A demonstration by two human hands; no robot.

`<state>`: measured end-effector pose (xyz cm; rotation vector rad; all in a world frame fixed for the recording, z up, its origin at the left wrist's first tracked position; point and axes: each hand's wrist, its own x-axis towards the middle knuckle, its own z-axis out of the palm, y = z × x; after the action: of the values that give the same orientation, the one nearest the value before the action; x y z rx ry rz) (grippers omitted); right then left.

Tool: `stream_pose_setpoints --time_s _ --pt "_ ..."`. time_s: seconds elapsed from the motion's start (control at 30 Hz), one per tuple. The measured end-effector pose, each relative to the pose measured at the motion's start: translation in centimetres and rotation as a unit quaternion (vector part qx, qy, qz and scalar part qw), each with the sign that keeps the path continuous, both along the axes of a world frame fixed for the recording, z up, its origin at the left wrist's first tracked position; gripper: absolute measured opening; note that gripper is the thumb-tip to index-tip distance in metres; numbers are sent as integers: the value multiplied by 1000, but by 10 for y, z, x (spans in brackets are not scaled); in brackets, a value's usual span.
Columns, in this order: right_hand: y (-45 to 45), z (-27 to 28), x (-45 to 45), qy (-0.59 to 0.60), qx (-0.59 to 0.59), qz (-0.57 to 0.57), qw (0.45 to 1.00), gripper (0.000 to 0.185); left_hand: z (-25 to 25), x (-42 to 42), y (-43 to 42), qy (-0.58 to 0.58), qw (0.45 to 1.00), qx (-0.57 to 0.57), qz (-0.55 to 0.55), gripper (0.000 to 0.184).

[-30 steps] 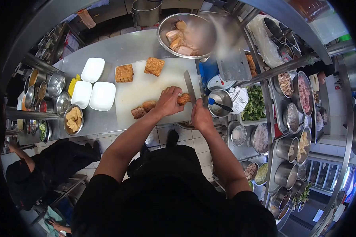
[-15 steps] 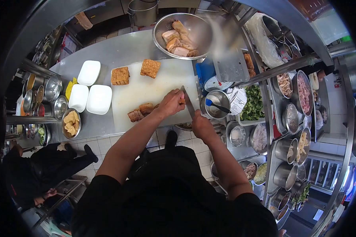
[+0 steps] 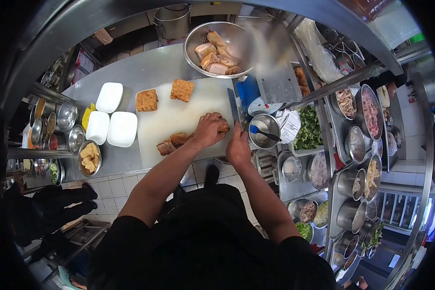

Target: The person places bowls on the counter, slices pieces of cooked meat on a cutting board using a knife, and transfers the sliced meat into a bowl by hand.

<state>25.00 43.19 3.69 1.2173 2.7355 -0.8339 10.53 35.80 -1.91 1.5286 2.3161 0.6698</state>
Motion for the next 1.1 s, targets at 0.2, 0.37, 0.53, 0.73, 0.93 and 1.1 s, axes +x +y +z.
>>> stream_pose_setpoints --time_s 0.2,0.37,0.53,0.73,0.93,1.1 --pt "0 -31 -5 -2 119 77 990 71 26 0 -30 5 997 11 76 65" --pt "18 -38 -22 61 168 190 965 59 32 7 -41 22 993 -78 81 60" --pt "46 -38 -34 71 70 277 956 47 9 5 -38 13 996 -11 90 52" --pt "22 41 -62 130 15 244 961 39 69 -46 -66 -11 990 131 41 47" --pt "1 27 -68 84 -24 325 942 42 59 -34 -108 -26 995 70 68 48" --pt "1 -1 -64 51 -30 357 932 50 20 1 -115 -1 988 42 150 56"
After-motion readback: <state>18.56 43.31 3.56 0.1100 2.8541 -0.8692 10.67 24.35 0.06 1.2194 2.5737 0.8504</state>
